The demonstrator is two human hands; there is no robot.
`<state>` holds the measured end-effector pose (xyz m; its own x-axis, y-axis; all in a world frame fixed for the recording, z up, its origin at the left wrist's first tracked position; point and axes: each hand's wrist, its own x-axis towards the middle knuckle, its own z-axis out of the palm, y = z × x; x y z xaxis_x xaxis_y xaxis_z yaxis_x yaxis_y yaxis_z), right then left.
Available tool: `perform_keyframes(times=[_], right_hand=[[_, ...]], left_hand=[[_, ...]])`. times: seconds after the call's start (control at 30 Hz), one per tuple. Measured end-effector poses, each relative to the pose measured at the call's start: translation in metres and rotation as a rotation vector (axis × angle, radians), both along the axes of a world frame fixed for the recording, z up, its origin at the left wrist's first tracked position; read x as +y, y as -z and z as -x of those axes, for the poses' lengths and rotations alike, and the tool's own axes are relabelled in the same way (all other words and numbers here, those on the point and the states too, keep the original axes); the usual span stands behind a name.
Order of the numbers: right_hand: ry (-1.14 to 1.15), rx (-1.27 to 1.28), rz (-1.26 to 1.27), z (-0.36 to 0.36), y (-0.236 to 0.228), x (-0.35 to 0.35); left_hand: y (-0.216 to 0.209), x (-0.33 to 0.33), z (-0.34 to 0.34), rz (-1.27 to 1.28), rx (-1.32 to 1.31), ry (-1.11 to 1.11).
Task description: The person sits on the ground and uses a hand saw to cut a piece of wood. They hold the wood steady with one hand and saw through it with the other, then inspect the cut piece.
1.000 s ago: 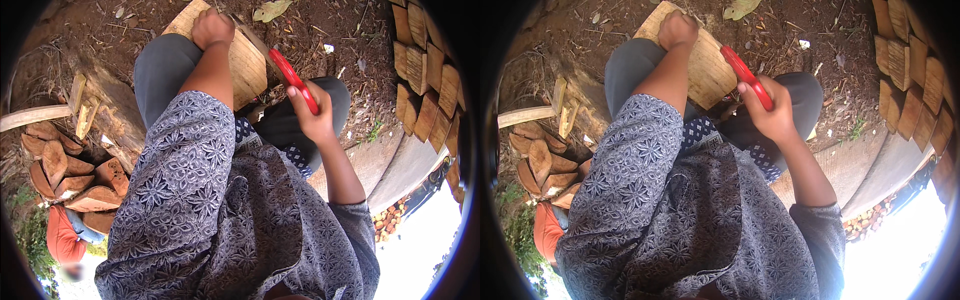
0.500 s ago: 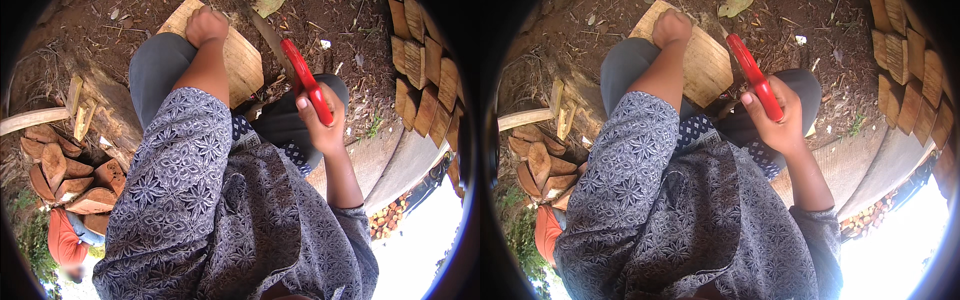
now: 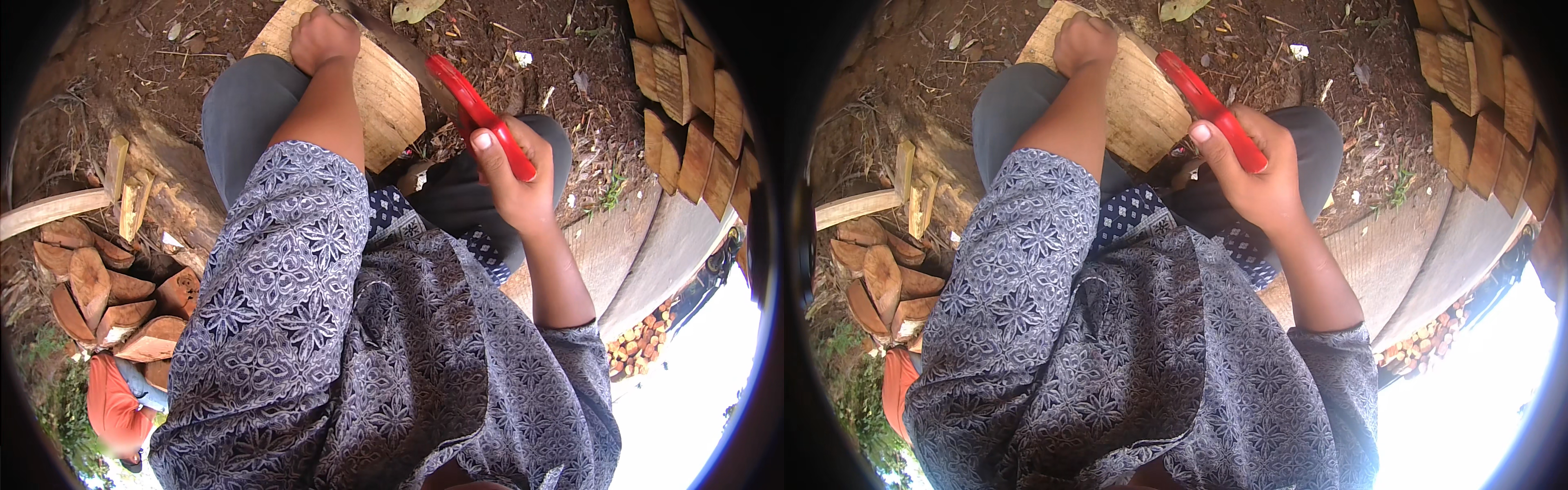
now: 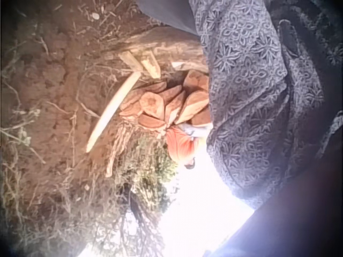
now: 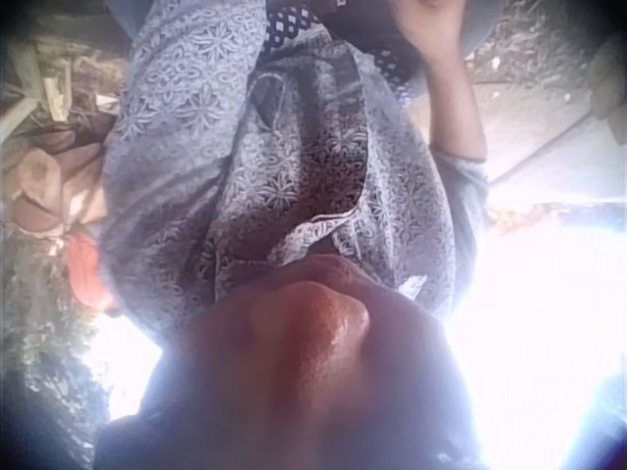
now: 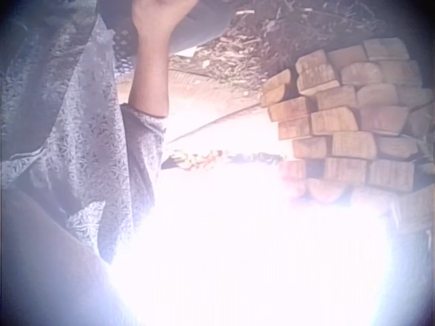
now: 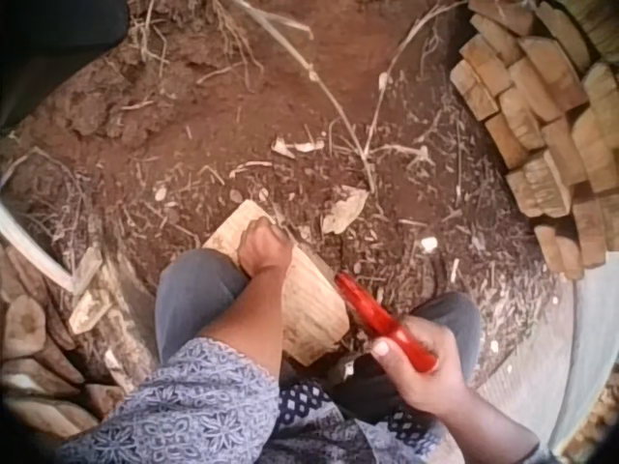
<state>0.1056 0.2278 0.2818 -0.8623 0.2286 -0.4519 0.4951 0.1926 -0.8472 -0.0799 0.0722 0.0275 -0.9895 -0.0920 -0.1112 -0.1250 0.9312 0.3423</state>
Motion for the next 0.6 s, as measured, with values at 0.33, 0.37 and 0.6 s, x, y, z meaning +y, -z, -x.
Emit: perform_keyframes(times=[0.33, 0.37, 0.6], right_hand=[[-0.011, -0.067, 0.070, 0.012, 0.007, 0.017], [-0.006, -0.068, 0.076, 0.021, 0.022, 0.010], [0.103, -0.128, 0.155, 0.004, 0.018, 0.023]], left_hand=[[0.000, 0.000, 0.001, -0.010, 0.006, -0.008], [0.001, 0.001, 0.000, -0.021, 0.026, -0.010], [0.008, -0.002, 0.001, -0.043, 0.081, -0.022]])
